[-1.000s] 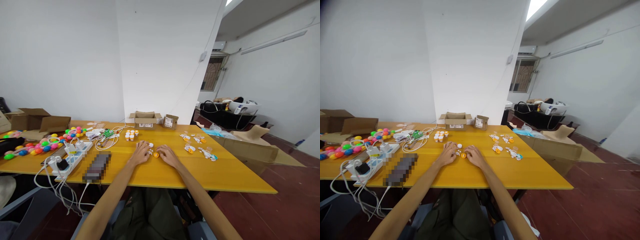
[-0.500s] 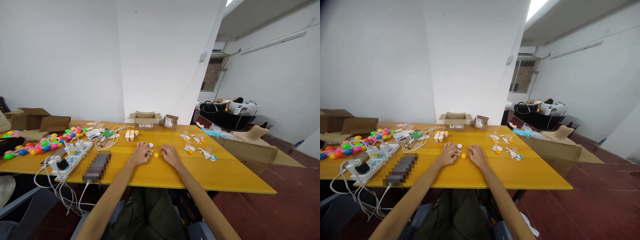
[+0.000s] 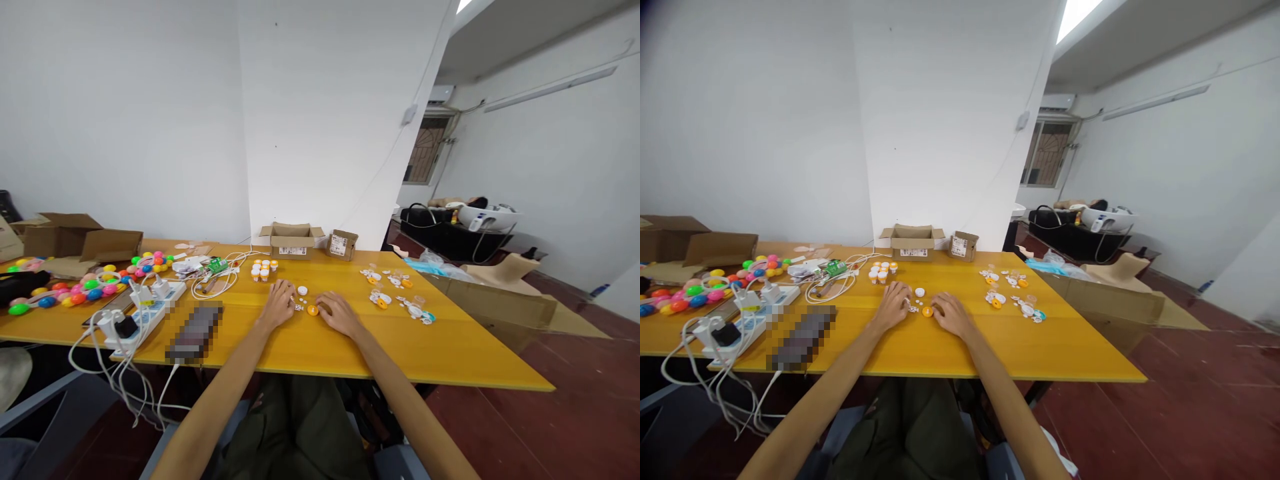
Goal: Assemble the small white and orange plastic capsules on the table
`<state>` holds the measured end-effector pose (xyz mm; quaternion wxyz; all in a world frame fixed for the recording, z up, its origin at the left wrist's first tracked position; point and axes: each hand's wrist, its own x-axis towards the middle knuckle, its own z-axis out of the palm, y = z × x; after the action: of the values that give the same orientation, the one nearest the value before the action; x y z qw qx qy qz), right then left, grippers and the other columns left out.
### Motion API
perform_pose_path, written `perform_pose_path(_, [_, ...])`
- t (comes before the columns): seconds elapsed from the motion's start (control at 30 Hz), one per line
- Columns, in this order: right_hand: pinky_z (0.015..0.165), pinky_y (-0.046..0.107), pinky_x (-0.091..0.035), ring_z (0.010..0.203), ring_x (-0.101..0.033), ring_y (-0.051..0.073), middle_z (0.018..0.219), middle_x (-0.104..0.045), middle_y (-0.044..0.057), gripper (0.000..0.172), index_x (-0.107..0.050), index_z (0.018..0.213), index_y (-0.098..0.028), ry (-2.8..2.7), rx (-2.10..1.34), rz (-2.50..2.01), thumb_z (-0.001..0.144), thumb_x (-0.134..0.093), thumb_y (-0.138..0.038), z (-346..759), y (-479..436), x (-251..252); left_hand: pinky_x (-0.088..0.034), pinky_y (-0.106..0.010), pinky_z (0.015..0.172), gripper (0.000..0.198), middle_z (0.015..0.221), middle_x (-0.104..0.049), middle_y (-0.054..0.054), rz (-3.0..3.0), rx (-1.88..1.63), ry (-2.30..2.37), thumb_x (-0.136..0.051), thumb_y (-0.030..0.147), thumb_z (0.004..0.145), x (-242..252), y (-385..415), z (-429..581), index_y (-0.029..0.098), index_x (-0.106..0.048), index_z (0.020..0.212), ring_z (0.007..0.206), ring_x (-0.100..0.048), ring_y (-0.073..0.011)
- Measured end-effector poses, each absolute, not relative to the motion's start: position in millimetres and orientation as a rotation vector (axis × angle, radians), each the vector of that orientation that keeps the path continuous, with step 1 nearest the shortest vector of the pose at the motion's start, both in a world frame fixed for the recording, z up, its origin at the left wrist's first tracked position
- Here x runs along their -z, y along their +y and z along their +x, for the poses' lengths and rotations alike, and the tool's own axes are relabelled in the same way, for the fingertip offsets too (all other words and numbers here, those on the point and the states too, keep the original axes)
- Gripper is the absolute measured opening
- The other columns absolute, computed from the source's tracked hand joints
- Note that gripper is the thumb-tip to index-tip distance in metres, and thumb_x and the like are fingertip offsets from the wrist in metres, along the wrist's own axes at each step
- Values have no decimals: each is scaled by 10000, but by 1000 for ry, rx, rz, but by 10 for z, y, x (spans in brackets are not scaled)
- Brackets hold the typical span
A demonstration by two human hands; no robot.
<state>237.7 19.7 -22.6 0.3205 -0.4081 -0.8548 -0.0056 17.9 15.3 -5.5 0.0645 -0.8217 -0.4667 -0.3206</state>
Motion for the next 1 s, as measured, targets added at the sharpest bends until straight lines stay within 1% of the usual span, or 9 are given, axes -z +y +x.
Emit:
perform_pose_path(0.17, [895,384,-486,956,-638,223,999,-700,63,164,-682,937,-241,-2263,1,-1016,904,-534,-179,2376,197,228,-421,-413,871,316,983,-582,-58,-2439,1013,-1452,-505,17,754,85,199,146,254,-617,931,996,-515,-262])
perform_pose_path(0.4, [881,377,-494,955,-627,215,1010,-700,63,167,-698,944,-242,-2313,-27,-948,926,-540,-192,2364,195,220,-421,-412,878,279,1021,-562,-67,-2419,986,-1477,-521,33,786,111,213,139,248,-614,937,1020,-503,-263])
perform_pose_path(0.53, [929,388,-484,985,-630,213,1044,-701,65,186,-705,968,-245,-2335,-26,-881,957,-522,-214,2343,165,195,-419,-405,881,301,1023,-554,-69,-2401,966,-1503,-483,4,795,102,212,134,242,-615,924,1035,-497,-261])
perform_pose_path(0.63, [946,391,-476,996,-626,211,1048,-700,62,234,-704,1005,-254,-2316,-21,-897,988,-471,-234,2337,165,196,-418,-400,877,315,1026,-555,-71,-2390,968,-1510,-469,-10,798,94,211,133,238,-617,925,1031,-496,-258])
perform_pose_path(0.77, [891,368,-483,1026,-605,212,1109,-686,67,297,-689,1086,-269,-2286,32,-989,1001,-412,-206,2337,206,220,-420,-403,879,315,1043,-565,-75,-2425,972,-1478,-463,3,809,93,201,139,232,-624,953,1030,-490,-258])
perform_pose_path(0.9, [887,364,-467,1088,-580,223,1201,-659,77,384,-661,1207,-295,-2351,110,-1023,954,-434,-117,2307,253,260,-418,-422,914,359,1119,-569,-77,-2522,922,-1373,-476,41,822,112,192,150,252,-651,1055,1083,-467,-265])
perform_pose_path(1.0, [901,373,-453,1112,-564,234,1258,-635,77,462,-635,1274,-327,-2391,139,-1030,918,-470,-84,2281,279,298,-415,-440,936,413,1202,-561,-75,-2561,885,-1335,-473,57,835,126,195,153,283,-660,1127,1131,-452,-270])
